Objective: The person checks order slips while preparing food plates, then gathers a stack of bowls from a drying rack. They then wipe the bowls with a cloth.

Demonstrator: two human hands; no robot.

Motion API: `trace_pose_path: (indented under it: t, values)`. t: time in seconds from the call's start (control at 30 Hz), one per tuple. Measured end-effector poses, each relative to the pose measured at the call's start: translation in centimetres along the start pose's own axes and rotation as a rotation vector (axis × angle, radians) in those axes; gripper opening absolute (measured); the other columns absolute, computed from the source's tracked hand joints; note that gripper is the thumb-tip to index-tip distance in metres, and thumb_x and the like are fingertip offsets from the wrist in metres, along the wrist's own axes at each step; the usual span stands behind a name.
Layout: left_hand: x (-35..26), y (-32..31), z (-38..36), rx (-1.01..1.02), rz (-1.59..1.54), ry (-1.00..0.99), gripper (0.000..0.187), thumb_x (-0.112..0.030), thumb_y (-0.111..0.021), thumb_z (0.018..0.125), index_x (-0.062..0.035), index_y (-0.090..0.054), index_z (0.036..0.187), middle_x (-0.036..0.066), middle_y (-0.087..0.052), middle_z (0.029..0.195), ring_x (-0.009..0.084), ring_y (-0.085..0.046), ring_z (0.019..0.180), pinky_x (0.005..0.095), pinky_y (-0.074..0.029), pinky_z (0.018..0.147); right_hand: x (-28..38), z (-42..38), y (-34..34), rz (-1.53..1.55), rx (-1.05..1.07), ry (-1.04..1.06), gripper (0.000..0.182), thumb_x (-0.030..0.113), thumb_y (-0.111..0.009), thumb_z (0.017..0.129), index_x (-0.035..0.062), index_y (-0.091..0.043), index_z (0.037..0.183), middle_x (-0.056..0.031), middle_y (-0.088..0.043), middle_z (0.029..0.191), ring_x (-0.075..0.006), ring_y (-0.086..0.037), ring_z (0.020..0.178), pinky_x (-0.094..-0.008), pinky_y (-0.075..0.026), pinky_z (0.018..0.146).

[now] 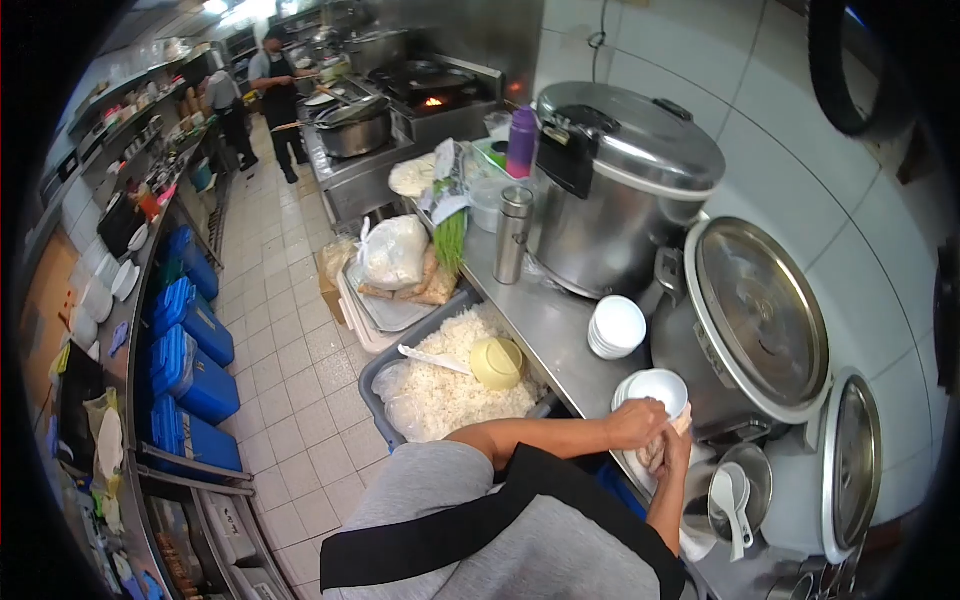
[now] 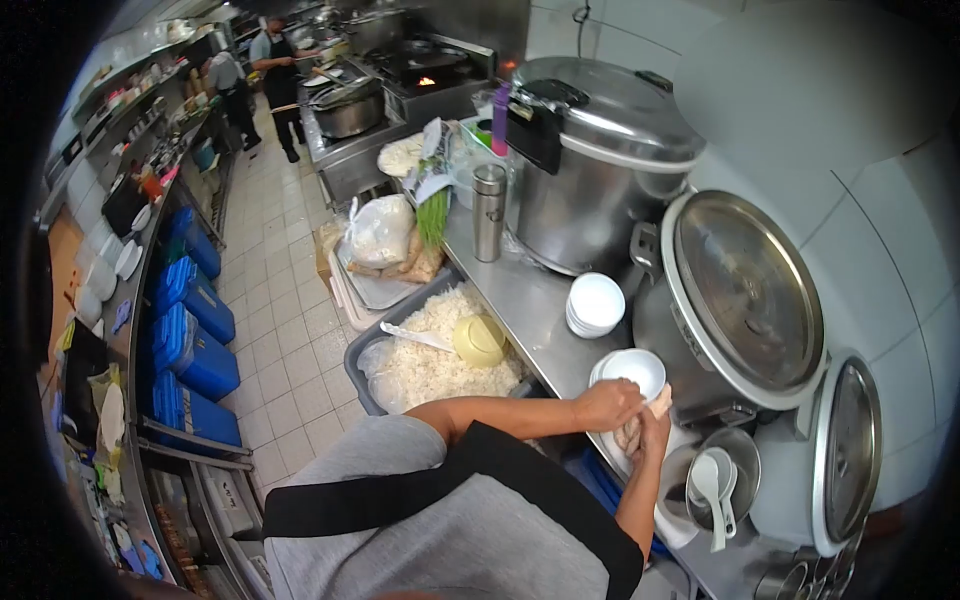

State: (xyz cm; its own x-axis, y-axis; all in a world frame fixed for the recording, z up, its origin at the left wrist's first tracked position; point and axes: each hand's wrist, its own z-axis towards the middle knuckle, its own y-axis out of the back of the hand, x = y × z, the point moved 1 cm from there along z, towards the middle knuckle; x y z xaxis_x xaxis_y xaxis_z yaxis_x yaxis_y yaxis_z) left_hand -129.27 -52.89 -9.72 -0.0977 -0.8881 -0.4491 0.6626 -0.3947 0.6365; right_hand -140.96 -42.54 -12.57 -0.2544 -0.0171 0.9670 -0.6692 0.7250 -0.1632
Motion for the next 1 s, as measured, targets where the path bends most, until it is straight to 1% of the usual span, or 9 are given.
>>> trace_pose_path:
  t: [0.07, 0.13, 0.23, 0.33, 0.47, 0.53, 0.67, 0.83, 1.0]
  values:
    - [-0.1, -0.9, 0.4, 0.022, 0.003, 0.037, 0.016, -0.016, -0.053, 0.083, -0.0028, -0.058, 0.074, 0.015, -0.057, 0.074, 0.0329, -0.057, 0.073, 0.0426, -0.047, 0.069, 0.0, -0.5, 0.3, 0.012, -0.032, 0.076, 0.055, 0.015, -0.065, 0.079, 0.0007, -0.046, 0.129, -0.0098, -0.059, 0.111, -0.0194, -0.060, 0.096, -0.0308, -0.049, 0.079]
    - [-0.3, 0.1, 0.4, -0.199, -0.230, 0.110, 0.019, -0.017, -0.052, 0.086, -0.0016, -0.056, 0.076, 0.017, -0.057, 0.076, 0.0343, -0.057, 0.071, 0.0438, -0.045, 0.067, -0.6, -1.2, 1.9, -0.090, -0.167, 0.188, 0.046, 0.019, -0.064, 0.084, 0.0015, -0.050, 0.124, -0.0092, -0.059, 0.111, -0.0176, -0.060, 0.094, -0.0298, -0.049, 0.078]
    - [-2.5, 3.4, 1.4, -0.294, -0.642, 0.471, 0.023, -0.015, -0.059, 0.088, 0.0006, -0.054, 0.071, 0.006, -0.048, 0.062, 0.0096, -0.043, 0.062, 0.0296, -0.037, 0.055, 3.2, -6.2, -2.3, -0.112, -0.257, 0.526, 0.039, 0.019, -0.055, 0.091, -0.0045, -0.052, 0.121, -0.0135, -0.056, 0.120, -0.0206, -0.054, 0.107, -0.0328, -0.042, 0.093]
    - [-5.6, 3.4, 1.7, -0.299, -0.991, 0.505, 0.015, -0.007, -0.055, 0.089, 0.0051, -0.061, 0.093, 0.007, -0.056, 0.076, 0.0115, -0.047, 0.066, 0.0267, -0.040, 0.059, 7.5, -7.9, -7.0, -0.317, -0.209, 0.892, 0.050, 0.018, -0.054, 0.091, -0.0061, -0.040, 0.132, -0.0158, -0.046, 0.132, -0.0256, -0.045, 0.119, -0.0317, -0.030, 0.102]
    - [-7.3, 7.2, 1.9, -0.300, -0.862, 0.275, 0.015, -0.007, -0.057, 0.088, 0.0049, -0.063, 0.094, 0.010, -0.060, 0.081, 0.0163, -0.055, 0.076, 0.0269, -0.044, 0.067, 8.9, -6.0, -7.3, 0.500, -0.111, 0.479, 0.047, 0.029, -0.046, 0.096, -0.0031, -0.041, 0.130, -0.0133, -0.054, 0.122, -0.0212, -0.055, 0.109, -0.0317, -0.043, 0.093]
    - [-7.0, 8.8, 1.6, -0.308, -0.747, 0.152, 0.014, -0.007, -0.058, 0.087, 0.0046, -0.063, 0.093, 0.012, -0.062, 0.084, 0.0211, -0.059, 0.077, 0.0285, -0.045, 0.068, 9.2, -4.1, -7.9, 0.663, -0.059, 0.310, 0.040, 0.031, -0.048, 0.095, -0.0030, -0.052, 0.116, -0.0115, -0.062, 0.101, -0.0188, -0.063, 0.086, -0.0315, -0.052, 0.074]
    - [-2.2, 10.9, 2.1, -0.267, -0.305, 0.050, 0.012, -0.007, -0.060, 0.083, 0.0018, -0.065, 0.089, 0.017, -0.063, 0.082, 0.0312, -0.061, 0.076, 0.0368, -0.048, 0.067, 9.0, -1.5, -7.9, 0.226, -0.077, 0.341, 0.034, 0.025, -0.056, 0.091, -0.0028, -0.057, 0.110, -0.0116, -0.064, 0.096, -0.0171, -0.062, 0.081, -0.0301, -0.050, 0.071]
    - [7.7, 11.2, 3.5, -0.116, 0.158, -0.001, 0.017, -0.016, -0.060, 0.084, -0.0001, -0.065, 0.089, 0.015, -0.063, 0.083, 0.0327, -0.060, 0.077, 0.0389, -0.048, 0.068, 7.1, -0.1, -7.5, -1.112, -0.071, 0.635, 0.044, 0.035, -0.060, 0.086, -0.0016, -0.057, 0.111, -0.0173, -0.062, 0.108, -0.0292, -0.062, 0.095, -0.0371, -0.048, 0.081]
    - [10.7, 10.4, 4.1, 0.110, 0.290, 0.000, 0.015, -0.016, -0.060, 0.083, -0.0025, -0.066, 0.088, 0.013, -0.064, 0.084, 0.0326, -0.060, 0.081, 0.0412, -0.047, 0.073, 4.8, -1.1, -9.6, -1.560, 0.178, 0.388, 0.068, 0.057, -0.048, 0.085, -0.0001, -0.053, 0.123, -0.0189, -0.055, 0.123, -0.0292, -0.050, 0.116, -0.0404, -0.035, 0.101]
